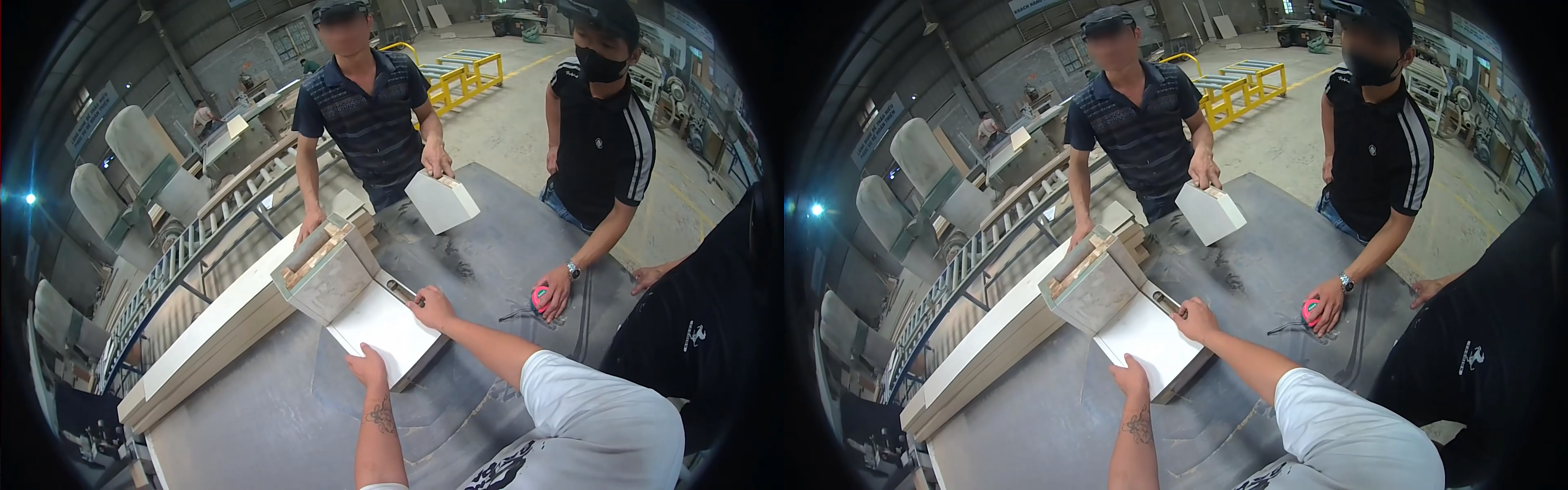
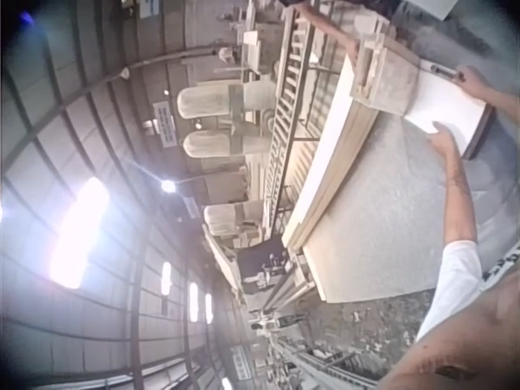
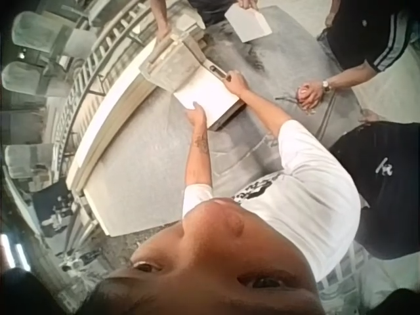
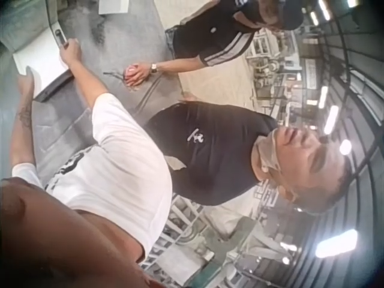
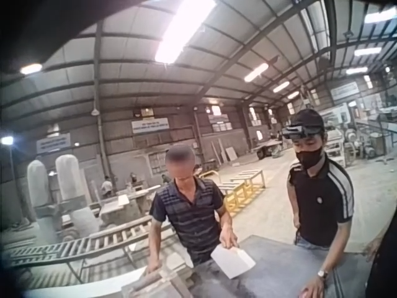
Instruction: Assembling white wooden furniture components on a production line.
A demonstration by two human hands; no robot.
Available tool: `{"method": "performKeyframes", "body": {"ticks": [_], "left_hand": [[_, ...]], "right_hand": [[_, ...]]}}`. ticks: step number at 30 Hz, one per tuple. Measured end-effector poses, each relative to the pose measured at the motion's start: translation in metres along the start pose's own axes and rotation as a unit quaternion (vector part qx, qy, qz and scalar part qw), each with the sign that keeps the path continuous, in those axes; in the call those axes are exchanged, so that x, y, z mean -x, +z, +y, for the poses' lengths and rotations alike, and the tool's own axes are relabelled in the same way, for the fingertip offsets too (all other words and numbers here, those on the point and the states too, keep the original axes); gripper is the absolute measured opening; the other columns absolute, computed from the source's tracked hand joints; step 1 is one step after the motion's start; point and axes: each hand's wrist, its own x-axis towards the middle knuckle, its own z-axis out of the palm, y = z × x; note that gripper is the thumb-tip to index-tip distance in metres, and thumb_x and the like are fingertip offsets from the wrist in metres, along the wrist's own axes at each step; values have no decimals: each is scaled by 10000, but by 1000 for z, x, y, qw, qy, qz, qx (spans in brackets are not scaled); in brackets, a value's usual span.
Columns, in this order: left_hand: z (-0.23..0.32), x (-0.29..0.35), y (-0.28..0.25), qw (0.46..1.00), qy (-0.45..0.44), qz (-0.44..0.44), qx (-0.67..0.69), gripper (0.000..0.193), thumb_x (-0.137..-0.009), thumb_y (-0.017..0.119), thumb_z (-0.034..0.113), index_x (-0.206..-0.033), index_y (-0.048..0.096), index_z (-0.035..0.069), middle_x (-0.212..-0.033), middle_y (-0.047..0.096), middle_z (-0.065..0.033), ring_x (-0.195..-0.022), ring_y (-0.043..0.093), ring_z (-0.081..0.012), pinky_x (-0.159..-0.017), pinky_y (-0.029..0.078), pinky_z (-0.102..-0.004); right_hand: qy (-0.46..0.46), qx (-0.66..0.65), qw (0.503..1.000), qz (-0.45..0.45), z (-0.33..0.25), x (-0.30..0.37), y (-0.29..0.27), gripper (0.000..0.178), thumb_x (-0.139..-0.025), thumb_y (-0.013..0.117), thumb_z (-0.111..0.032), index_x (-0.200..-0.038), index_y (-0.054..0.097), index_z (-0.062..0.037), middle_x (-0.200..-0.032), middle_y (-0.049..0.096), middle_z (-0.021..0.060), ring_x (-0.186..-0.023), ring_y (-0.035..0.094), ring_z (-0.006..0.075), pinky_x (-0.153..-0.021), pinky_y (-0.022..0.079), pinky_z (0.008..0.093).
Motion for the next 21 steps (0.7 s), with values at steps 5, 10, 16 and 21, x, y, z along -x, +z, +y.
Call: {"method": "performKeyframes", "body": {"ticks": [5, 10, 16, 21], "left_hand": [[4, 2, -1, 1000, 4, -6, -14, 576, -1037, 593, 368, -1316, 491, -124, -1329, 581, -373, -1244, 583, -524, -1074, 454, -545], [3, 2, -3, 1000, 2, -7, -8, 526, -1065, 544, 361, -1304, 503, -105, -1289, 616, -376, -1212, 602, -535, -1057, 464, -557], [1, 2, -2, 1000, 10, -14, 2, 472, -1097, 472, 347, -1312, 507, -72, -1252, 650, -389, -1176, 628, -555, -1031, 478, -574], [-7, -2, -2, 1000, 18, -9, 11, 467, -1102, 454, 345, -1325, 503, -63, -1241, 652, -397, -1168, 625, -571, -1021, 479, -582]], "right_hand": [[15, 45, 999, -2, -5, 2, -2, 358, -949, 746, -428, -937, 725, -71, -1126, 660, 119, -1034, 679, 348, -900, 548, 462], [11, 48, 999, 4, -8, 3, -2, 379, -930, 764, -432, -912, 725, -56, -1072, 666, 120, -1013, 670, 343, -884, 542, 445], [20, 50, 998, 11, -7, 2, -2, 382, -929, 765, -430, -975, 711, -55, -1061, 674, 133, -1030, 669, 347, -893, 540, 448], [15, 42, 999, 29, -8, 4, 3, 414, -920, 770, -436, -1072, 686, -60, -1132, 700, 149, -1080, 675, 355, -921, 541, 449]]}}
